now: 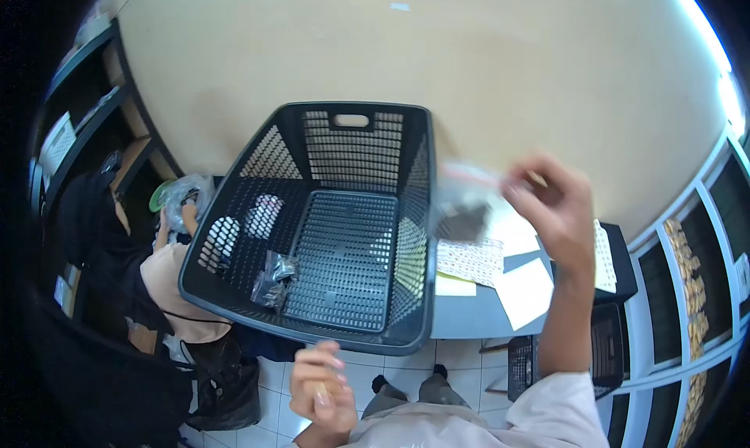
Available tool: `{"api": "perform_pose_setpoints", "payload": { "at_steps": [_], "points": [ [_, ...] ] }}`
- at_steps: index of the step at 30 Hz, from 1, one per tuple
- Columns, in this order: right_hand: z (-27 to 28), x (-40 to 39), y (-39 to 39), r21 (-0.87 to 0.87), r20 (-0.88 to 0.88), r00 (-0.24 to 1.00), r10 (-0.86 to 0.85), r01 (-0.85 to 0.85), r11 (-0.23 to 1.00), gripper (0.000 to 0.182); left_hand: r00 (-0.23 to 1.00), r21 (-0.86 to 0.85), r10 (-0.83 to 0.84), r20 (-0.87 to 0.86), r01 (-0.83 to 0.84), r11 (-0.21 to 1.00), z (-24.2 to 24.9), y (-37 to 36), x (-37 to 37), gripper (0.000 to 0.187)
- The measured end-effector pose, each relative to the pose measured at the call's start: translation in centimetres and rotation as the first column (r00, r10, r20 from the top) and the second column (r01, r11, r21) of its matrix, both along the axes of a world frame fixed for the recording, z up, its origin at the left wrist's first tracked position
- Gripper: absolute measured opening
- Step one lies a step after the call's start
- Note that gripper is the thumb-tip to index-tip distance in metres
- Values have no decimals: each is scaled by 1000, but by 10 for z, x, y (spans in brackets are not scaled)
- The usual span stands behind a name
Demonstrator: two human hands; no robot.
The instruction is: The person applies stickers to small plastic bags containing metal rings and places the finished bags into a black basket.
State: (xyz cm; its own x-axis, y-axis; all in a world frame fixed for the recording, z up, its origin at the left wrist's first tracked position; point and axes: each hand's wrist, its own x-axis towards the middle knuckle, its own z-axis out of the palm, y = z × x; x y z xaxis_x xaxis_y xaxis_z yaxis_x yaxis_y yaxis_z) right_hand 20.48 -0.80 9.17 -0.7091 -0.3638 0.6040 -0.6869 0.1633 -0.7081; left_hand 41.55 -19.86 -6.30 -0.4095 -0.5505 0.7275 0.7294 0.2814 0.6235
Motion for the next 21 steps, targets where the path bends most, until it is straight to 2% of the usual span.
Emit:
{"api": "perform_pose_setpoints", "payload": {
  "at_steps": [1, 2, 3, 4, 5, 6, 7, 9, 10, 11, 13, 14, 19, 21],
  "points": [
    [-12, 18, 26, -68, 47, 998, -31, 34, 997, 7, 1000, 0, -23, 10, 23, 1000, 2, 8, 1, 27],
    [-23, 34, 49, -36, 99, 994, -55, 59, 998, 6, 982, -106, -177, 61, 183, 977, 3, 16, 1, 19],
    [-33, 52, 70, -8, 149, 985, -82, 84, 996, 6, 939, -205, -323, 122, 342, 917, 4, 25, 0, 19],
    [-43, 69, 88, -27, 268, 961, -74, 85, 996, 6, 930, -209, -346, 125, 366, 907, 7, 39, -5, 19],
    [-54, 84, 105, -48, 378, 924, -62, 87, 995, 7, 912, -207, -361, 197, 399, 893, 11, 57, -13, 30],
    [-67, 96, 120, -48, 384, 923, -42, 65, 997, 5, 890, -206, -372, 264, 429, 879, 15, 75, -22, 47],
    [-81, 106, 133, -49, 392, 920, -22, 45, 998, 5, 881, -213, -394, 261, 450, 867, 16, 91, -28, 47],
    [-102, 129, 147, -210, 521, 853, -26, 158, 965, 7, 731, -129, -455, 508, 587, 799, 9, 125, -41, 72],
    [-113, 136, 157, -242, 584, 812, -17, 194, 951, 10, 689, -47, -485, 538, 599, 799, 9, 145, -48, 48],
    [-126, 141, 169, -267, 618, 786, -24, 239, 933, 9, 679, -47, -498, 539, 615, 787, -2, 159, -52, 48],
    [-139, 150, 192, -284, 635, 772, -30, 270, 920, 9, 477, 86, -667, 572, 775, 627, -22, 186, -60, 19],
    [-145, 154, 203, -289, 622, 781, -46, 284, 914, 9, 556, 82, -646, 523, 722, 687, -22, 205, -61, 5],
    [-176, 173, 260, -347, 665, 745, -50, 368, 863, 6, 505, 122, -703, 502, 763, 635, -48, 265, -57, 5],
    [-188, 180, 279, -310, 717, 691, -91, 433, 847, 4, 460, 182, -720, 519, 764, 619, -57, 284, -53, 6]
  ]
}}
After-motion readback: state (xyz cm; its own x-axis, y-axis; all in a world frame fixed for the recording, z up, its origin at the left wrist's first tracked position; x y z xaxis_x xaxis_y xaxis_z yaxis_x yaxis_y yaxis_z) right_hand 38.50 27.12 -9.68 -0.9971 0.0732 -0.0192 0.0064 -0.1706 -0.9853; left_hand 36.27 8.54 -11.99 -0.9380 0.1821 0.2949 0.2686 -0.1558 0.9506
